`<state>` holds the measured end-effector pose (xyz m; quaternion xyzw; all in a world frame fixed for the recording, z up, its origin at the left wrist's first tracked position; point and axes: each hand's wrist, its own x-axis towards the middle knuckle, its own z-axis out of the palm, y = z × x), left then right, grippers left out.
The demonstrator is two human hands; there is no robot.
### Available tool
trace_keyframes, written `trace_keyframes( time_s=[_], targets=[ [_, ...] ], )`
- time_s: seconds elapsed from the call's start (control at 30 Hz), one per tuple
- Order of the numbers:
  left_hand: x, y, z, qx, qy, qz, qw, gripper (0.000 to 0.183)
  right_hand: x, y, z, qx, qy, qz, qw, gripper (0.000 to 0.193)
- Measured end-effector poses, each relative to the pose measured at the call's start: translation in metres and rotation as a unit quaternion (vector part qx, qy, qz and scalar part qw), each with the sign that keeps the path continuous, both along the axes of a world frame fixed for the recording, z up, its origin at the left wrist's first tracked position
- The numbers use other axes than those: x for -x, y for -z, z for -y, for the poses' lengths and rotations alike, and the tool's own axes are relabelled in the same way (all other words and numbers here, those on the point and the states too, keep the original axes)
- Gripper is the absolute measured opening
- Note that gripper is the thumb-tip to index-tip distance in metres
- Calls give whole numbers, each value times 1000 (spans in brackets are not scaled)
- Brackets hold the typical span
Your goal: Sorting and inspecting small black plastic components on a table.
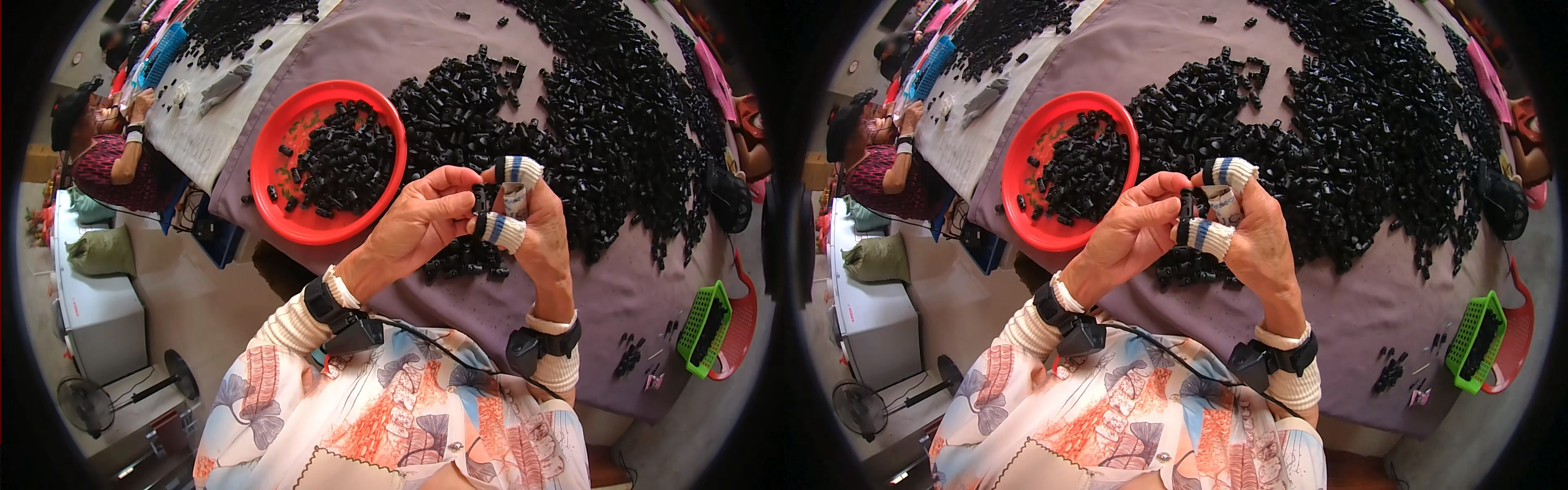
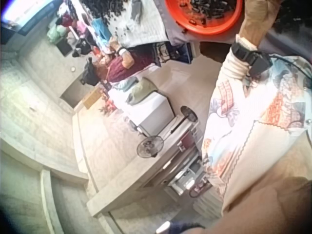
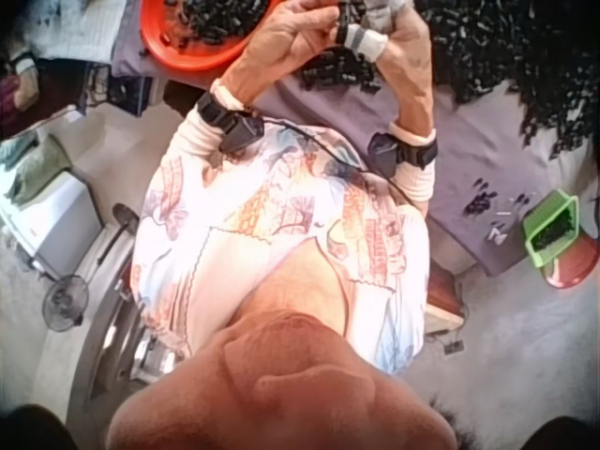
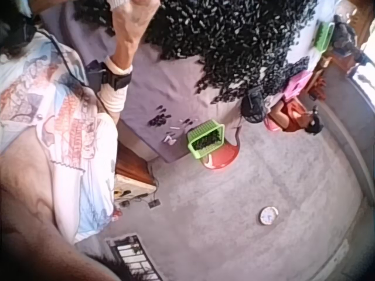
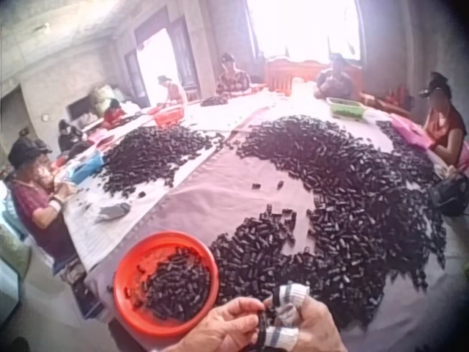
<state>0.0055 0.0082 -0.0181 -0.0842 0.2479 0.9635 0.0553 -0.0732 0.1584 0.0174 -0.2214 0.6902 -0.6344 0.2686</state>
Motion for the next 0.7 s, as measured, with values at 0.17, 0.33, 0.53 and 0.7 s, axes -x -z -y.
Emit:
trace_keyframes(
  time_s=[0.17,0.33,0.53,0.7],
  targets=[
    [2,-2,1,0,-14,-19,1000,23,1,3,2,-3,-5,17,1000,44],
    [2,-5,4,0,-3,-41,999,26,2,-2,-2,-25,-1,29,999,44],
    [2,-7,6,9,10,-38,999,28,4,-4,-2,-62,-49,44,996,43],
    [2,-4,7,1,29,-29,999,27,8,-3,-1,-98,-71,-21,992,44]
  ],
)
